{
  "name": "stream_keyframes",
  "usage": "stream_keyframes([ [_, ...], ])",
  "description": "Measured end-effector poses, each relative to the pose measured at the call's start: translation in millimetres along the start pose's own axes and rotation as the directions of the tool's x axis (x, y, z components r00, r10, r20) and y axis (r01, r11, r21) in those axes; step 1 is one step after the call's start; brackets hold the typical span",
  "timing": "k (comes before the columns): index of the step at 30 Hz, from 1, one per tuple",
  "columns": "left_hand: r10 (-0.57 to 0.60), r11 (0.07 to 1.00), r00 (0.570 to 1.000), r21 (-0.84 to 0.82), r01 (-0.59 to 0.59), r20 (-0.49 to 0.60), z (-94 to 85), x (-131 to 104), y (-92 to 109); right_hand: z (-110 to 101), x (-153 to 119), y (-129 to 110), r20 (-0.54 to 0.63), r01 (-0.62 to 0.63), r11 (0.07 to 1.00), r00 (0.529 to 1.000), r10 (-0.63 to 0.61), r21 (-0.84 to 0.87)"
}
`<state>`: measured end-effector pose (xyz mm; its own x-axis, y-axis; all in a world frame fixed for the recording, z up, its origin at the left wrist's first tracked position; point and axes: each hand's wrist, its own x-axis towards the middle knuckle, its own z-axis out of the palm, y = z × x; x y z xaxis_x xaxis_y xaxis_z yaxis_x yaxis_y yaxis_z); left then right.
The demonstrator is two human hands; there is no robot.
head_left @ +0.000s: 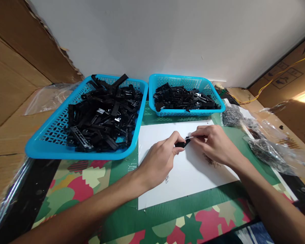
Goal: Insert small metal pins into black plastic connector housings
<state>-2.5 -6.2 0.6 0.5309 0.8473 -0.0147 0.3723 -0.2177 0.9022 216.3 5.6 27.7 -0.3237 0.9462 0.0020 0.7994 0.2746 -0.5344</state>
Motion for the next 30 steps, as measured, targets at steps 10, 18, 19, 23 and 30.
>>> stream_keyframes([
  [10, 0.042, 0.999, 0.999, -0.006, -0.042, -0.006, 0.5, -0.3, -2.2, 5.1, -6.9, -2.7, 0.025, 0.071, 0.984, 0.997, -0.068, -0.163],
  [18, -0.013, 0.998, 0.999, -0.058, 0.010, -0.035, -2.1, 1.0, 2.0, -13.6, -8.0, 18.8, -0.131, -0.035, 0.990, 0.990, 0.053, 0.134],
  [19, -0.012, 0.998, 1.000, -0.061, 0.010, -0.029, -2.0, 1.0, 2.2, -13.3, -8.1, 21.8, -0.192, -0.018, 0.988, 0.980, 0.048, 0.155],
  [23, -0.036, 0.998, 0.999, -0.054, 0.035, -0.017, -1.2, 0.8, 2.9, -2.0, -7.7, 23.3, -0.413, 0.031, 0.957, 0.906, 0.095, 0.288],
  [30, -0.020, 1.000, 0.999, -0.017, 0.019, -0.025, -1.5, 1.3, 3.3, 27.7, -0.4, 5.8, -0.377, -0.032, 0.723, 0.837, 0.396, 0.690],
])
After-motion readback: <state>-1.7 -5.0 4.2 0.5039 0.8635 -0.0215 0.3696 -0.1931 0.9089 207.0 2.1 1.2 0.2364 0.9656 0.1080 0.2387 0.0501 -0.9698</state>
